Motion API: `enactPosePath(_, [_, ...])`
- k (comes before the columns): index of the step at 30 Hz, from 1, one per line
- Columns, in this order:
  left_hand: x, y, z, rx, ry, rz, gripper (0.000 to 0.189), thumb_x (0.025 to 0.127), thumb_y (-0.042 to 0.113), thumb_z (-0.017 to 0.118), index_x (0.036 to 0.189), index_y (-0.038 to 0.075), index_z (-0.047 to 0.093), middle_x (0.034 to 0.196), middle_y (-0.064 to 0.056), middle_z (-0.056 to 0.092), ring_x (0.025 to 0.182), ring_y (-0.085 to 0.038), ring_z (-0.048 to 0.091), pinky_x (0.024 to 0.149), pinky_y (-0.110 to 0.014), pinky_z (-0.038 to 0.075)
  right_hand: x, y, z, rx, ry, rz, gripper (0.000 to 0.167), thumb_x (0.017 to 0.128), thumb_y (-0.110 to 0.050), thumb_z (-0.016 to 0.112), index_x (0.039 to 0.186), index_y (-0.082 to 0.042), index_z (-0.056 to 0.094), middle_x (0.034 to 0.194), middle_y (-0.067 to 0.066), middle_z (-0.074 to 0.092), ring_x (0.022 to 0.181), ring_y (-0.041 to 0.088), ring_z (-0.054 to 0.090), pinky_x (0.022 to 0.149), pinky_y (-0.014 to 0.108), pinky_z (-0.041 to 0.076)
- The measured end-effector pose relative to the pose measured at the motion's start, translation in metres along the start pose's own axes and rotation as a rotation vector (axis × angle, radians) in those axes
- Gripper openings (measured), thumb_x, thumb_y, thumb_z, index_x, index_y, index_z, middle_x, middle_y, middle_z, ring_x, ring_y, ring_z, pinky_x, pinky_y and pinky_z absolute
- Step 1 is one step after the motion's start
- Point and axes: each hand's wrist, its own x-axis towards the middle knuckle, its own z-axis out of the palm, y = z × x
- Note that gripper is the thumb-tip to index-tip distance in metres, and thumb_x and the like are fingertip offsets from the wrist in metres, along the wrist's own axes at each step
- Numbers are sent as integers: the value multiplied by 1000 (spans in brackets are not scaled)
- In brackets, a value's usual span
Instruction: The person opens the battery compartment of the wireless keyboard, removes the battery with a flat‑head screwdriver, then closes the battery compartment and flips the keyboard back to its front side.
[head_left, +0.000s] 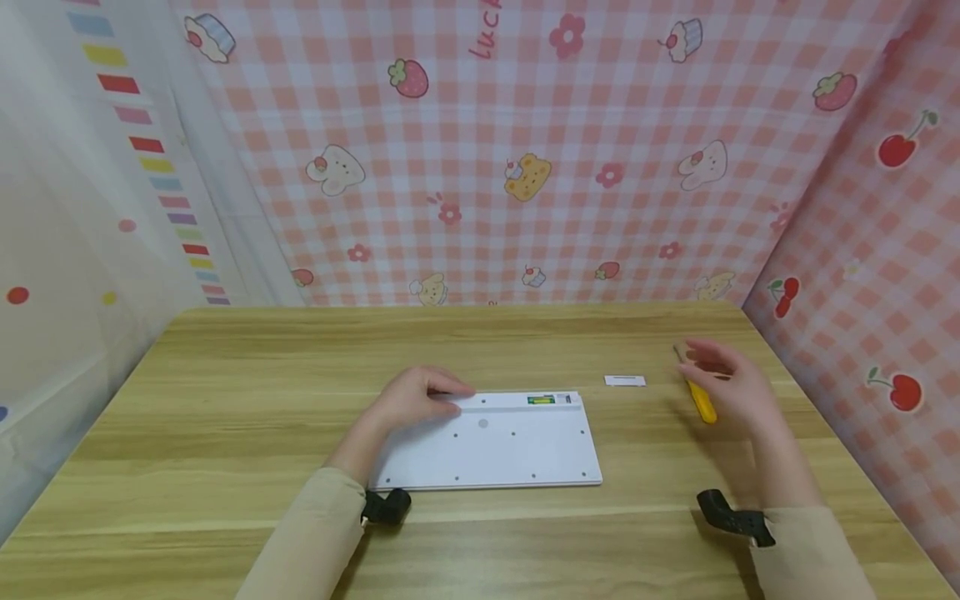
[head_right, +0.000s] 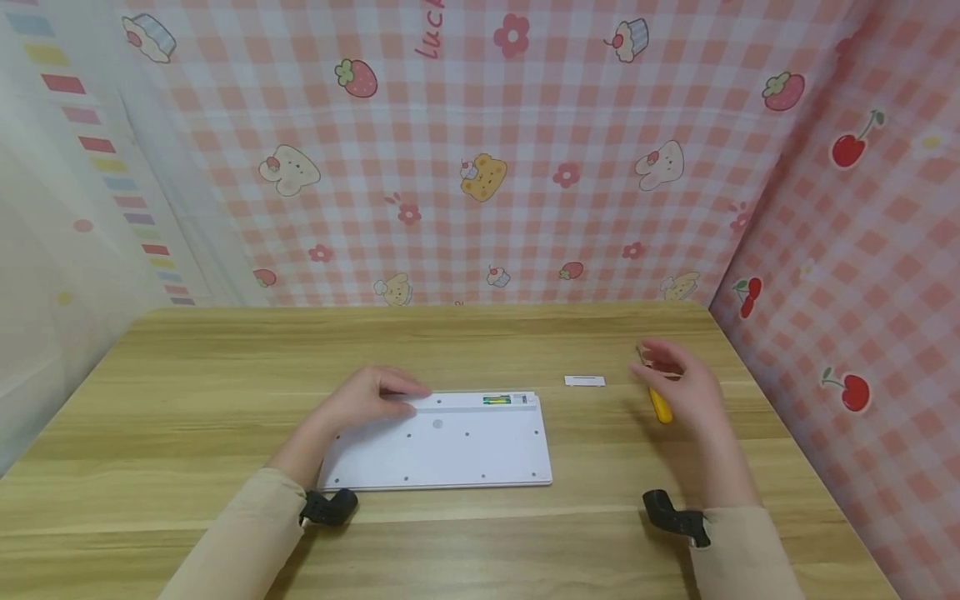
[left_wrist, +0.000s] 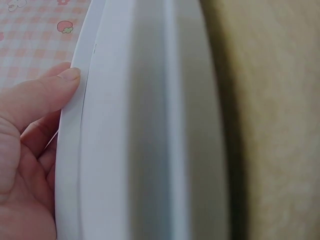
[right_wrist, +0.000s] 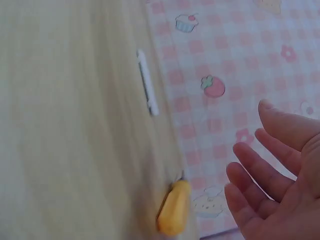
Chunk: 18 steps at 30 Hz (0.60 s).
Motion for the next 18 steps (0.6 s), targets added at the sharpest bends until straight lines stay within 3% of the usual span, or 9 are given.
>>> enactPosePath(5, [0,-1,0,-2,-4,5,30,82,6,78,111,15,77,116,-3,70,112,-24,62,101,-43,46,-2,16,-2,-17,-20,15,63,99,-32,62,147,2,40,136,34,48,117,48,48,94,57,44])
enactPosePath(10, [1,-2,1,-5,-3,10,30,82,5,78,110,15,77,117,-4,70,112,-24,62,101,-42,46,-2,30,-4,-46,-110,71,70,100,-32,61,149,9,31,137,39,41,120,54,44,97,62,42])
enactPosePath(18, [1,-4,2,-10,6,13,29,82,4,78,110,14,77,116,-4,70,113,-25,61,103,-44,44,-2,43,-4,-47,-179,82,74,99,-28,62,149,12,25,137,39,41,123,53,41,99,62,39])
